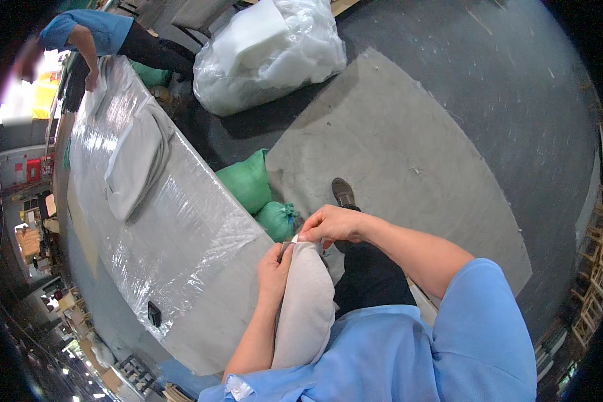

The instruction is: The person folds gray cushion covers and places them on a table. The person also handles white foam inserts, placing them on the table and into a plastic bag. The person stacks the folded covers on a nearby pallet.

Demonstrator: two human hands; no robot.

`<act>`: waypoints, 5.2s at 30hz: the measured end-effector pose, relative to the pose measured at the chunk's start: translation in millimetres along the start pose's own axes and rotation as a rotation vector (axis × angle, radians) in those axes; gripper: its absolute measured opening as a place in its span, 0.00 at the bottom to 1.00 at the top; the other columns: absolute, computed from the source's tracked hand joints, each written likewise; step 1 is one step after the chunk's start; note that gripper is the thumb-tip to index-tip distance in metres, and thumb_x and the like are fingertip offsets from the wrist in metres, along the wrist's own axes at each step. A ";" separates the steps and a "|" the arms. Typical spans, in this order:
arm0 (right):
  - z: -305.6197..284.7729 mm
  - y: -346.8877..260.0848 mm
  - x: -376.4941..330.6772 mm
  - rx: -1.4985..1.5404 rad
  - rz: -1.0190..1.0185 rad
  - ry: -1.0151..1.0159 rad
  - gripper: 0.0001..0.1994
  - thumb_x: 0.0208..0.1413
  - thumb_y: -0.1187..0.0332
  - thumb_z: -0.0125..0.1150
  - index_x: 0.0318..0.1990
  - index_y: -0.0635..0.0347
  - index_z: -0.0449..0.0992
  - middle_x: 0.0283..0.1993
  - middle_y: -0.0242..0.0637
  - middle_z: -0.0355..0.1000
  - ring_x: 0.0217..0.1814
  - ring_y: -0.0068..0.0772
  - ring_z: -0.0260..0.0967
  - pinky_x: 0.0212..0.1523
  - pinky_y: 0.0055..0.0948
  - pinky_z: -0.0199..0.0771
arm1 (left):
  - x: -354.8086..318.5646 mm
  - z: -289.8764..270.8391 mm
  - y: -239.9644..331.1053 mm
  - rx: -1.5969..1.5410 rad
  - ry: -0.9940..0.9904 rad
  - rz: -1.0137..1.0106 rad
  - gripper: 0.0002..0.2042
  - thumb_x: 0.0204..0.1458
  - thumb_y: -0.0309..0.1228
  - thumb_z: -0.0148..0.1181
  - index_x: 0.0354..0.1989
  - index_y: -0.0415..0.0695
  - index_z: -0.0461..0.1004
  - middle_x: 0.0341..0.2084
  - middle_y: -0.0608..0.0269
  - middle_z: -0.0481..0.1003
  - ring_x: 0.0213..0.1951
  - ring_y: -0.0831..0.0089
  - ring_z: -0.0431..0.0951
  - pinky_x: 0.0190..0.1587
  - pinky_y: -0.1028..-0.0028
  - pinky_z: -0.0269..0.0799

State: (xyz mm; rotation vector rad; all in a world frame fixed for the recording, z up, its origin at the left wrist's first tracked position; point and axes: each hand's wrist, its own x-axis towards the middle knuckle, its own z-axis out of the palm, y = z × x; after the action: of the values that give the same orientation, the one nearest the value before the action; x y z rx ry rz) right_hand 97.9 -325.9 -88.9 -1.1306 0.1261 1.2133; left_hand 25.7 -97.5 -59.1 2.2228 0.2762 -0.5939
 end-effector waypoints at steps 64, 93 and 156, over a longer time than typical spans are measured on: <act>60.8 52.0 33.4 0.442 -0.445 0.556 0.16 0.73 0.60 0.51 0.44 0.63 0.80 0.44 0.32 0.78 0.49 0.24 0.72 0.53 0.28 0.71 | 21.4 -28.1 -11.3 -0.392 0.042 0.081 0.29 0.74 0.48 0.38 0.63 0.33 0.70 0.63 0.42 0.71 0.65 0.56 0.72 0.69 0.58 0.64; 99.6 33.4 58.2 0.708 -0.501 0.614 0.42 0.71 0.32 0.27 0.82 0.49 0.33 0.83 0.52 0.40 0.86 0.48 0.32 0.81 0.49 0.28 | 48.4 -44.3 38.0 -1.050 -0.470 -0.054 0.48 0.59 0.75 0.35 0.82 0.59 0.35 0.81 0.58 0.41 0.80 0.58 0.36 0.79 0.55 0.28; 223.6 -124.1 -63.7 -1.975 -0.515 -0.645 0.41 0.50 0.42 0.72 0.69 0.50 0.68 0.59 0.43 0.75 0.64 0.50 0.70 0.65 0.48 0.65 | -332.8 -31.9 -175.6 -1.511 0.200 -0.433 0.29 0.72 0.51 0.40 0.62 0.37 0.73 0.55 0.52 0.79 0.55 0.59 0.79 0.61 0.59 0.72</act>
State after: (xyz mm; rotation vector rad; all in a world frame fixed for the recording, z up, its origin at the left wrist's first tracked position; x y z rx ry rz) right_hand 64.6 -193.0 136.2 -2.0027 -2.1192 0.9002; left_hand -318.8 40.4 10.9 0.7346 0.9425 -0.1913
